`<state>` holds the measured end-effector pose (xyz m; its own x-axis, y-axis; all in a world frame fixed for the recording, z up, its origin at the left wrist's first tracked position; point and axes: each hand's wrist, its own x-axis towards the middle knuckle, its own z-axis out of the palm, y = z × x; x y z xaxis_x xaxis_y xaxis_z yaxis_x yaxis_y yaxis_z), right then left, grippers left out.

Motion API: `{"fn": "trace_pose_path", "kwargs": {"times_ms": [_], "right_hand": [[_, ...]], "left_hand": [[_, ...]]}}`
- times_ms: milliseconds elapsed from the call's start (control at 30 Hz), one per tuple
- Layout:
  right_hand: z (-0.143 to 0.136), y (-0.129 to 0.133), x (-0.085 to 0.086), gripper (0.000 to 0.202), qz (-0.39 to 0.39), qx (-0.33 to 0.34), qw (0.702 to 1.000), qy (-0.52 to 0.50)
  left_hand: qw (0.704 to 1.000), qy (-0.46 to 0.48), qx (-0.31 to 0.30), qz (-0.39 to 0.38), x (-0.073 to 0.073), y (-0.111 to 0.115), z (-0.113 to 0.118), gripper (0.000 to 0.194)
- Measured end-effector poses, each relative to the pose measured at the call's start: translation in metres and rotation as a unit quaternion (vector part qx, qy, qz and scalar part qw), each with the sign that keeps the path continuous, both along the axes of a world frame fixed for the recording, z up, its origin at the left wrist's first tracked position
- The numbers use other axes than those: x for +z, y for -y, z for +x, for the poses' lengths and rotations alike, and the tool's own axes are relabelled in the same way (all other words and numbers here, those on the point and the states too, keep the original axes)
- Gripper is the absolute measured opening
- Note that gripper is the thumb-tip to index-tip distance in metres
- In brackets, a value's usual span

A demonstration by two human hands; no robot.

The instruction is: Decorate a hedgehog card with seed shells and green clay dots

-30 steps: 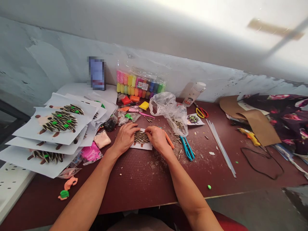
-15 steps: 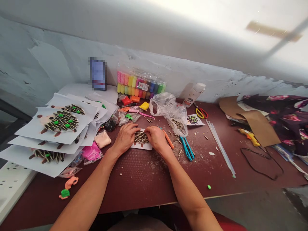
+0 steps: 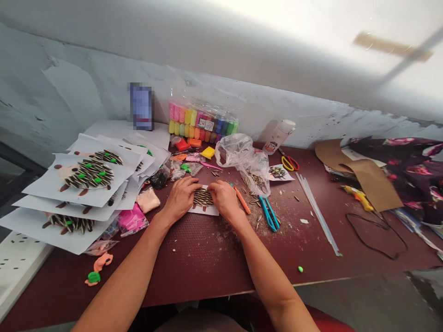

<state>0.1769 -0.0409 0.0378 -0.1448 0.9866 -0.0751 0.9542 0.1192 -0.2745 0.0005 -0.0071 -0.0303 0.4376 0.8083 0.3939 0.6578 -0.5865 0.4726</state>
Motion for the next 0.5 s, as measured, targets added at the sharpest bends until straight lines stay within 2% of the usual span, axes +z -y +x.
{"fn": "trace_pose_path", "kwargs": {"times_ms": [500], "right_hand": [[-0.0009,-0.0013,0.0003,0.032,0.003,0.021,0.999,0.024]], "left_hand": [[1.000,0.004,-0.002,-0.002,0.0001,0.0002,0.0000,0.046]]}}
